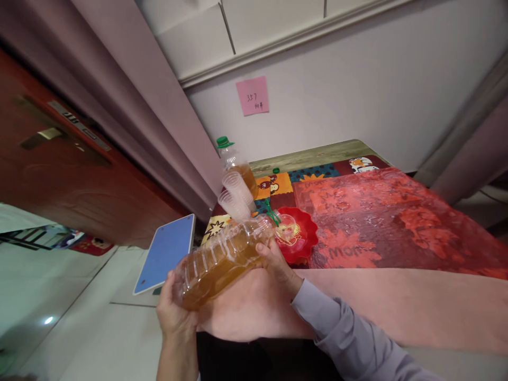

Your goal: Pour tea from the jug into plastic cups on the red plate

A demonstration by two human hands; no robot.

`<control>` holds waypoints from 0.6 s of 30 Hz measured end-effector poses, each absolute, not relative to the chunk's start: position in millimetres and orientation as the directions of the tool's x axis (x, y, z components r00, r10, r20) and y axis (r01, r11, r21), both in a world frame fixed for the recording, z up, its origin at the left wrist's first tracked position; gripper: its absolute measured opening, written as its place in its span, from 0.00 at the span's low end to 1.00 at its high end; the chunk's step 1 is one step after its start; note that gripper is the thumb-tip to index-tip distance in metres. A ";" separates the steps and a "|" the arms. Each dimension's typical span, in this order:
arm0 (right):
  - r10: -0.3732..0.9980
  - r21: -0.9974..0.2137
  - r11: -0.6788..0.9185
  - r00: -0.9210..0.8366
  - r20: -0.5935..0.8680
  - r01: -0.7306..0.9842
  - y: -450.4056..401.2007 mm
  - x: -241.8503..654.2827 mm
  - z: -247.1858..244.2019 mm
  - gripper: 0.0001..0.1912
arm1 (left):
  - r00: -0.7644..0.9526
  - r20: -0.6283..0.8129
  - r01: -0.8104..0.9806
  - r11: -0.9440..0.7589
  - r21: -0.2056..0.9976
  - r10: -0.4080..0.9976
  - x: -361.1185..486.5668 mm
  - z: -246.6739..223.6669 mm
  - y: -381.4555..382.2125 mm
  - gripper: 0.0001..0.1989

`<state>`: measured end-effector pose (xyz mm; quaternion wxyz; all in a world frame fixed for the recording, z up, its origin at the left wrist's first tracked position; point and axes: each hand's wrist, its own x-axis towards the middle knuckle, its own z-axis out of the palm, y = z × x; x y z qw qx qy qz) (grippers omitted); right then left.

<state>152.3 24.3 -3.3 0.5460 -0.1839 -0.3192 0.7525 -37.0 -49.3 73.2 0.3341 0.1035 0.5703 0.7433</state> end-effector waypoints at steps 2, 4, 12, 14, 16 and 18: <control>0.939 -0.681 -0.201 -0.336 0.071 -0.704 24.6 151.9 -4.0 0.40 | -0.757 -0.226 -0.375 -0.124 0.919 0.613 -36.6 73.3 -49.3 0.16; 0.941 -0.683 -0.198 -0.331 0.069 -0.704 24.9 151.7 -4.5 0.40 | -0.756 -0.228 -0.376 -0.121 0.919 0.614 -35.9 73.7 -49.2 0.16; 0.947 -0.680 -0.173 -0.310 0.084 -0.713 25.8 150.6 -4.0 0.38 | -0.760 -0.250 -0.390 -0.114 0.914 0.600 -31.7 78.8 -47.1 0.16; 0.954 -0.681 -0.163 -0.291 0.077 -0.714 26.2 150.7 -3.8 0.39 | -0.757 -0.244 -0.386 -0.113 0.915 0.606 -30.6 80.1 -46.5 0.16; 0.958 -0.697 -0.156 -0.280 0.066 -0.700 26.7 151.5 -4.0 0.40 | -0.752 -0.242 -0.386 -0.112 0.916 0.613 -29.8 80.8 -46.3 0.16; 0.957 -0.715 -0.161 -0.285 0.055 -0.680 27.0 152.6 -5.0 0.40 | -0.750 -0.252 -0.396 -0.110 0.912 0.612 -29.7 81.0 -46.3 0.16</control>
